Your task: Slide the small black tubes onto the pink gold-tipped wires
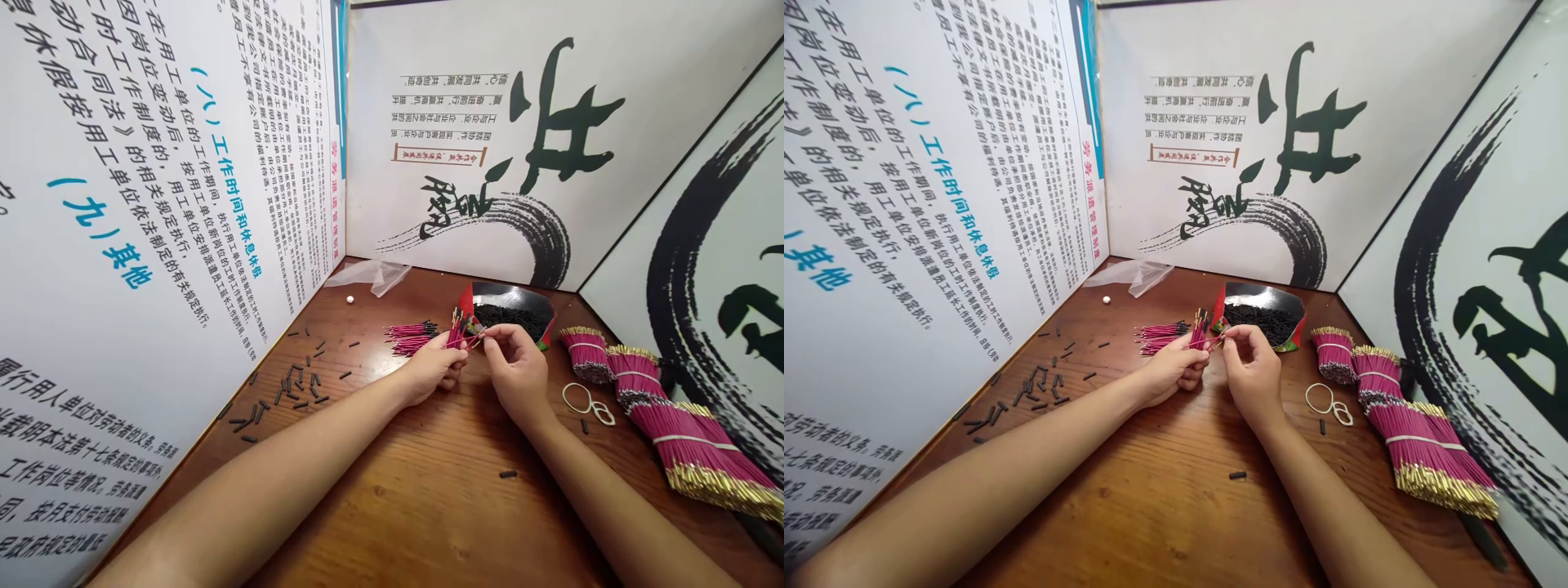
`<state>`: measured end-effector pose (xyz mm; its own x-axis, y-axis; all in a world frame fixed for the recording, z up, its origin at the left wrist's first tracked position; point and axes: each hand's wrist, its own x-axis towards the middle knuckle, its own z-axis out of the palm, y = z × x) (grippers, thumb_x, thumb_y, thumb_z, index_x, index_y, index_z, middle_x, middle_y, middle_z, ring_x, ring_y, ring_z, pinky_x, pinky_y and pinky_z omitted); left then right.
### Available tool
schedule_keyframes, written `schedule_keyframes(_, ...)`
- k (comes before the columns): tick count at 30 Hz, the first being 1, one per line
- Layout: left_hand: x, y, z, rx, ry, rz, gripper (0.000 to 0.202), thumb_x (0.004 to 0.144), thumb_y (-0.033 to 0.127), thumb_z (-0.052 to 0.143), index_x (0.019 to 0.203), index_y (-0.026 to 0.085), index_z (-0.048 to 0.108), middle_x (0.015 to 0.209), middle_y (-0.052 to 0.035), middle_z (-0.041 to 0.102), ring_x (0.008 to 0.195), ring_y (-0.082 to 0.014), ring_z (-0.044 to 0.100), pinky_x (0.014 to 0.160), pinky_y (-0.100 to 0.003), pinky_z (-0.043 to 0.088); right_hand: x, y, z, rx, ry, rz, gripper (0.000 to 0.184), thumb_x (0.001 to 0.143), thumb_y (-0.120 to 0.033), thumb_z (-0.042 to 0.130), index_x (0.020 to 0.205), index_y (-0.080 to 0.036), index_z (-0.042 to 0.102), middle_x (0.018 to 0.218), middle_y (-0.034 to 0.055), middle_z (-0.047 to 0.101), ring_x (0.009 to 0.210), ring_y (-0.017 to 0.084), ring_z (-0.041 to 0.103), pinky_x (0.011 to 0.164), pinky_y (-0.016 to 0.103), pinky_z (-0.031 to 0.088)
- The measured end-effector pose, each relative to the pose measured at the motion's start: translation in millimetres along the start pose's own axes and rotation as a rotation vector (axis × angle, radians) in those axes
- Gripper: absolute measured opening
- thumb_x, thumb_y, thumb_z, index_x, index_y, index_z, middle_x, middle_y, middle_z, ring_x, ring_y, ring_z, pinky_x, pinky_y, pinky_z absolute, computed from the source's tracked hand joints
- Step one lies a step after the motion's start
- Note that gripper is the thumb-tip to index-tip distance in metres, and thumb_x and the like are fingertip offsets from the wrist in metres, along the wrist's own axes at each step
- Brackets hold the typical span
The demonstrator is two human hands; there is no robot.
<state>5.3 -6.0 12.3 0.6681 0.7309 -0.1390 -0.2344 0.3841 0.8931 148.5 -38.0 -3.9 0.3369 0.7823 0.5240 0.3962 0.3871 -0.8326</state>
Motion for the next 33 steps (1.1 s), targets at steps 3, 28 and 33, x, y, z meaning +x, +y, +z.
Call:
schedule_keyframes(3,-0.3,-0.6,-0.3,-0.007,-0.001,0.007,0.019,0.076,0.017,0.055,0.087,0.021,0.040,0.062,0.0089,0.031,0.044,-0.0027,0.018,0.045,-0.018,0.009,1.2,-0.3,0.6,0.012,0.039,0.022,0.008,0.084,-0.028,0.059,0.087,-0.021,0.060,0.081,0.0026,0.064,0.076,0.017,0.059,0.070,0.030,0.047)
schedule_keyframes(28,-2.4,0.1,-1.5,0.014,-0.051,0.032,0.020,0.075,0.017,0.054,0.089,0.021,0.040,0.061,0.0083,0.037,0.042,-0.0025,0.023,0.044,-0.017,0.013,4.8,6.1,0.9,0.047,-0.090,0.202,0.026,0.074,-0.032,0.058,0.091,-0.017,0.070,0.091,0.0078,0.074,0.083,0.020,0.066,0.081,0.038,0.052)
schedule_keyframes(33,-1.1,-0.8,-2.0,0.036,-0.070,0.033,0.020,0.075,0.018,0.054,0.090,0.022,0.041,0.062,0.0077,0.039,0.042,-0.0028,0.025,0.042,-0.017,0.012,4.0,5.3,2.4,0.060,-0.133,0.177,0.019,0.074,-0.033,0.059,0.081,-0.019,0.070,0.085,0.0062,0.074,0.079,0.020,0.066,0.077,0.035,0.052)
